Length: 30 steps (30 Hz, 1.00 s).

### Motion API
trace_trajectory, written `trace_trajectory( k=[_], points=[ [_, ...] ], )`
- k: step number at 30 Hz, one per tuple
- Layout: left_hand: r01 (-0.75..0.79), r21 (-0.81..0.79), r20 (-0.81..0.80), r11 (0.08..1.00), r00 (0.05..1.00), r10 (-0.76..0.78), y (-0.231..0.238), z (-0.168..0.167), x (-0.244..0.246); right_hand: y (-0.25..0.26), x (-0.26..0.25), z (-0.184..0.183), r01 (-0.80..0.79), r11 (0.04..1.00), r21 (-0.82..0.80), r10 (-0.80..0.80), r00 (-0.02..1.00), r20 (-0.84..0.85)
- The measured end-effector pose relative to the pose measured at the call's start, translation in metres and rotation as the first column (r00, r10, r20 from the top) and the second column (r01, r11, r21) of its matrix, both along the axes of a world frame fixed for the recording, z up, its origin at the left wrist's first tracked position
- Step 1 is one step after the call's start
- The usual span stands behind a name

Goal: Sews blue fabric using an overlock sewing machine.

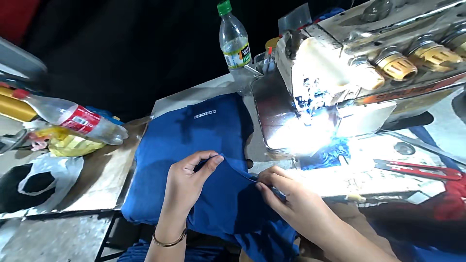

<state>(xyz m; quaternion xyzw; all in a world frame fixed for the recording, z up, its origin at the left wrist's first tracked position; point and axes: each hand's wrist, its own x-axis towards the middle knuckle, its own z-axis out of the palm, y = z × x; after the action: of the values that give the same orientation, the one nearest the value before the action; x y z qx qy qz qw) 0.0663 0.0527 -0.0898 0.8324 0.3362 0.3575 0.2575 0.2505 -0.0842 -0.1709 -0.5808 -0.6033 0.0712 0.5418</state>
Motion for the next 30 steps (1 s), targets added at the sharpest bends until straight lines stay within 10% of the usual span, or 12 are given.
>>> trace_trajectory(
  k=[30],
  points=[
    [-0.033,-0.06,0.169,0.998,0.985,0.042,-0.004,-0.006,-0.011,0.009,0.007,0.022,-0.149,0.981,-0.127,0.11,0.955,-0.277]
  ],
)
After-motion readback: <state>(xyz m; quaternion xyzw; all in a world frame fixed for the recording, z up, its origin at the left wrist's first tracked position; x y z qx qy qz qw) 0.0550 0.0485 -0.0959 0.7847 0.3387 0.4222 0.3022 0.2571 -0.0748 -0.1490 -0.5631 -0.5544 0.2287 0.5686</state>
